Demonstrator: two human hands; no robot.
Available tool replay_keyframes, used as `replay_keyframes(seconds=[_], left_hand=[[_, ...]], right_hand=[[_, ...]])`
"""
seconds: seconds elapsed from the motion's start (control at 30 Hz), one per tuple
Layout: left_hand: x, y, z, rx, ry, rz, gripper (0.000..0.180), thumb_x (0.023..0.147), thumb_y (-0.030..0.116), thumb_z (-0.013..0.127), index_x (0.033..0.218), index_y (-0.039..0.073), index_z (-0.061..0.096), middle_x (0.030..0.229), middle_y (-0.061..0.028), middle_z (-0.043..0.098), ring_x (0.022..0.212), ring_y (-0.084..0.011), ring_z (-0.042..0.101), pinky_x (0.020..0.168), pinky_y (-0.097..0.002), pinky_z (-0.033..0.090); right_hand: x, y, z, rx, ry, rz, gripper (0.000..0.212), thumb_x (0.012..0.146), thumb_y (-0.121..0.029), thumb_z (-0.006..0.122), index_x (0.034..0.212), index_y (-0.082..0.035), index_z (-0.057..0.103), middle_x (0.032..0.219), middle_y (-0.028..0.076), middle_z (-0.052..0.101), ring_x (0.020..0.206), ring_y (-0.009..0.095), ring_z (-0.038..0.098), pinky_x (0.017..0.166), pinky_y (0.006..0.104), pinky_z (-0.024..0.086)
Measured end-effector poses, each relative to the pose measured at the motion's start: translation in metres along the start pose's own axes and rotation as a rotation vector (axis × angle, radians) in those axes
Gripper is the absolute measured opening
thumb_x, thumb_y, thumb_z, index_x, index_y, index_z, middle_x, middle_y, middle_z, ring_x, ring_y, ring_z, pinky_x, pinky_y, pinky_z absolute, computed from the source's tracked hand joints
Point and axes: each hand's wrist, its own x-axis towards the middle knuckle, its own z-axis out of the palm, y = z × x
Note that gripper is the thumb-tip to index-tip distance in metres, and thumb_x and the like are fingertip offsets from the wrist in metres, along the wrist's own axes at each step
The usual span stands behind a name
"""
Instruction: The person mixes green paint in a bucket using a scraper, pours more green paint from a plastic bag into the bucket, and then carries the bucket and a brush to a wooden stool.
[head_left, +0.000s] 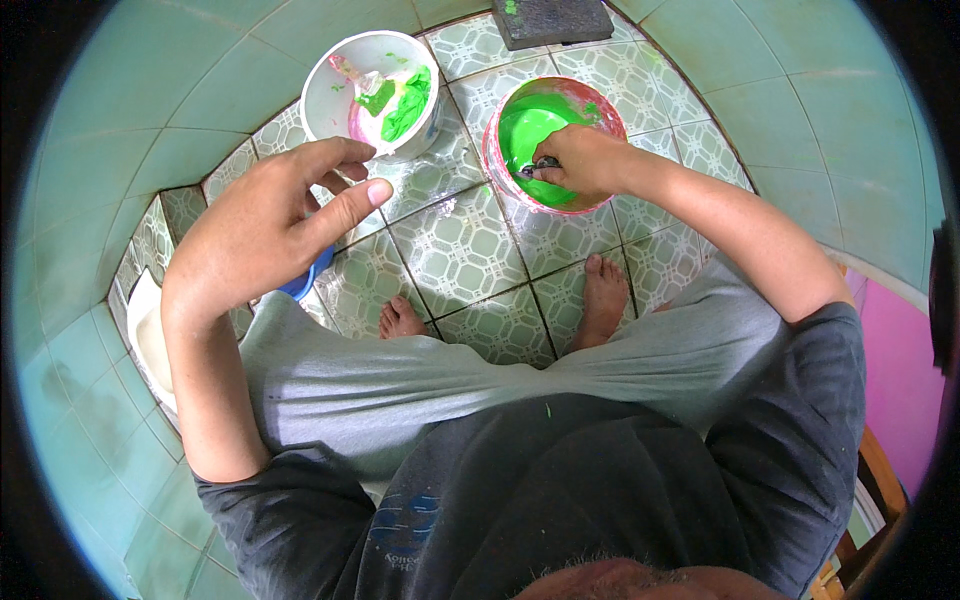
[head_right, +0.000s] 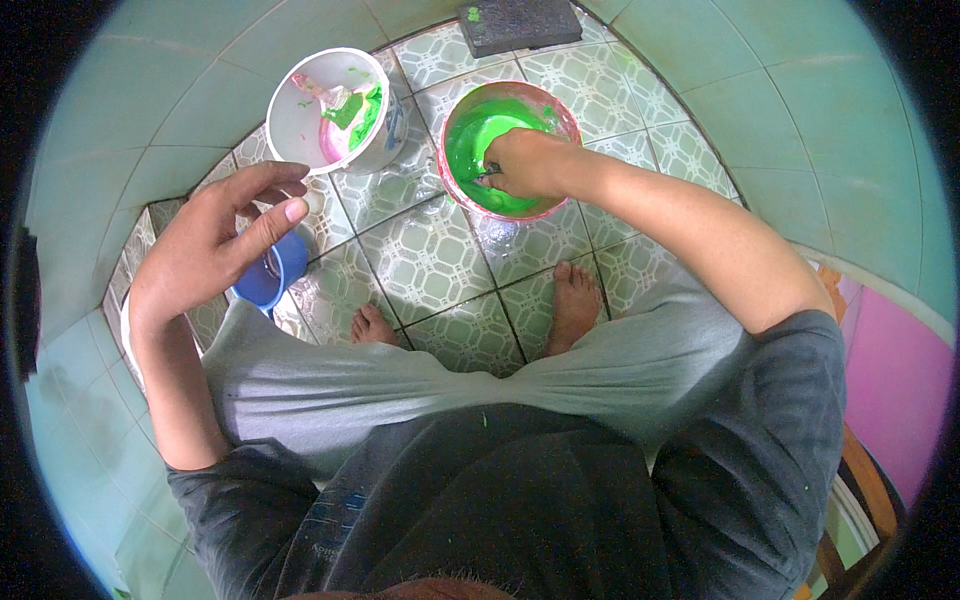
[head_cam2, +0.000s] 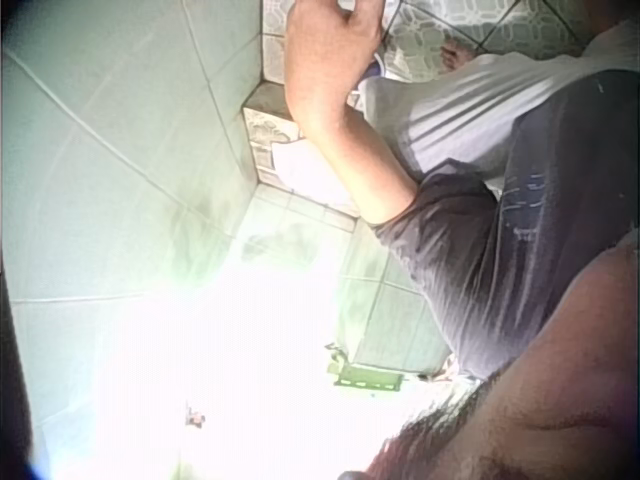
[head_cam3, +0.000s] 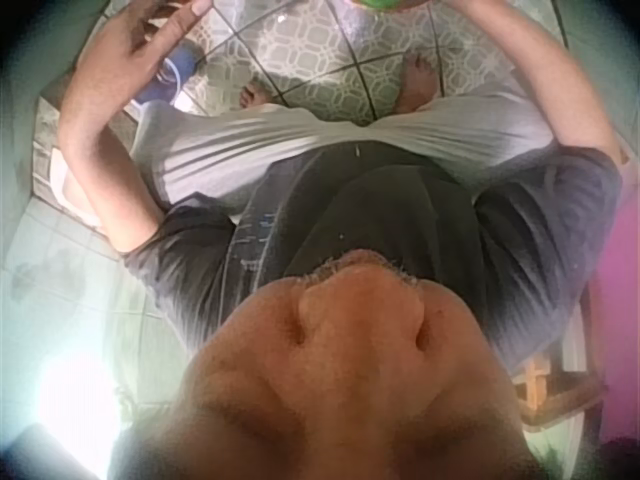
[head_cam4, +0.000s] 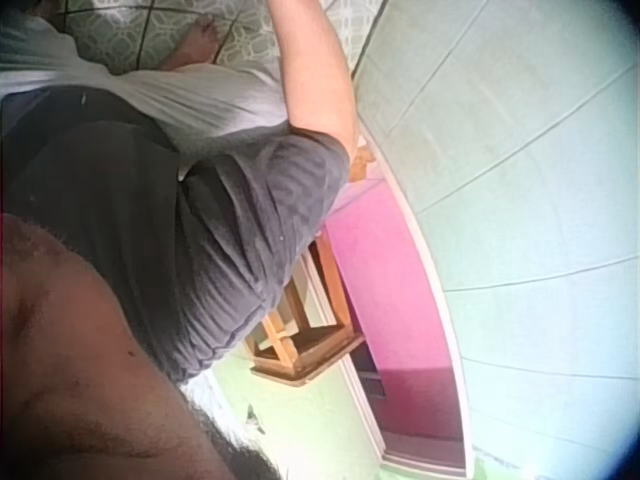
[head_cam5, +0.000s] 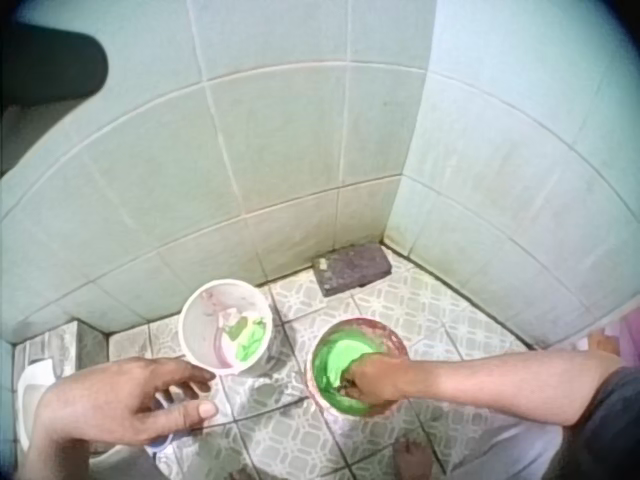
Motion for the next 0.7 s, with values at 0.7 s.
replay_keyframes(seconds=[0.7], left_hand=[[-0.005, 0.0, 0.0, 0.018, -0.001, -0.025, 0.045, 0.097, 0.038, 0.06, 0.123, 0.002, 0.062, 0.11, -0.0133, 0.068, 0.099, -0.0214, 0.065, 0.077, -0.0338, 0.05]], right_hand=[[0.0, 0.016, -0.008, -0.266, 0.302, -0.028, 0.027, 0.093, -0.027, 0.061, 0.096, 0.0, 0.066, 0.093, 0.02, 0.068, 0.089, 0.038, 0.066, 0.079, 0.0473, 0.053]])
